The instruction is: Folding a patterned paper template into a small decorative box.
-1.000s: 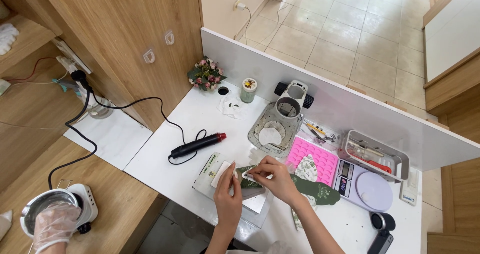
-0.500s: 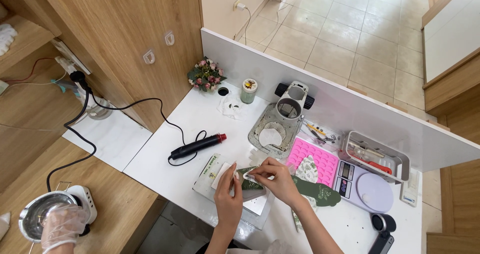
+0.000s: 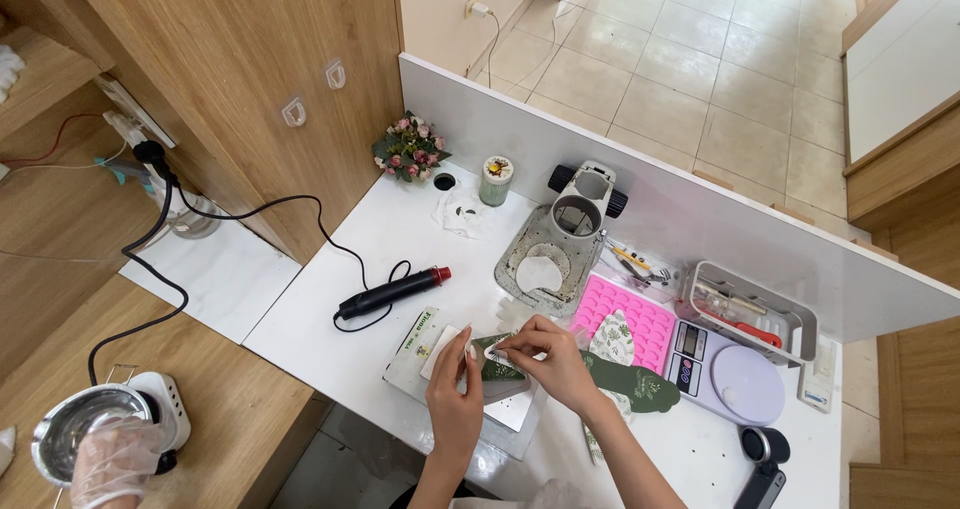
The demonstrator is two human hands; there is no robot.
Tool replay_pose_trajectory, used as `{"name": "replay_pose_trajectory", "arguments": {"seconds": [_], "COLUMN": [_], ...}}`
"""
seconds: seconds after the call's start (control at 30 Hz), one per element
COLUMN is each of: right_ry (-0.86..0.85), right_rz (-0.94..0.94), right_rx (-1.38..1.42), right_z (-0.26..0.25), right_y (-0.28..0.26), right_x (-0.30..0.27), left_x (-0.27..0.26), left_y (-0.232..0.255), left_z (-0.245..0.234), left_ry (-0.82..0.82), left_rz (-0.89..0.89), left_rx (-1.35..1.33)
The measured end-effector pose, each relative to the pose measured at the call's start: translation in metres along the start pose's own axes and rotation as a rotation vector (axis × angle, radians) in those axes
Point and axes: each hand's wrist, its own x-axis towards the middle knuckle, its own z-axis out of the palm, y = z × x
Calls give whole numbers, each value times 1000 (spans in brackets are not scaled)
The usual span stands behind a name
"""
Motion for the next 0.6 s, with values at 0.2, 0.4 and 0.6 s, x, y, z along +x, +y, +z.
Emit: {"name": "replay_pose_trajectory", "arguments": {"seconds": [0.2, 0.4, 0.6], "right_ry": [21, 47, 66], "right_rz": [-30, -87, -117], "right_rx": [-10, 22, 7], "right_z": [2, 6, 6], "right_y": [1, 9, 11], "right_x": [-1, -7, -7], "left_x": [0, -5, -5], "left_y": [-8, -15, -10], "left_z": [-1, -2, -7], "left_ry": [4, 60, -51], "left_rz": [10, -2, 7], "left_rx": [3, -3, -43]}}
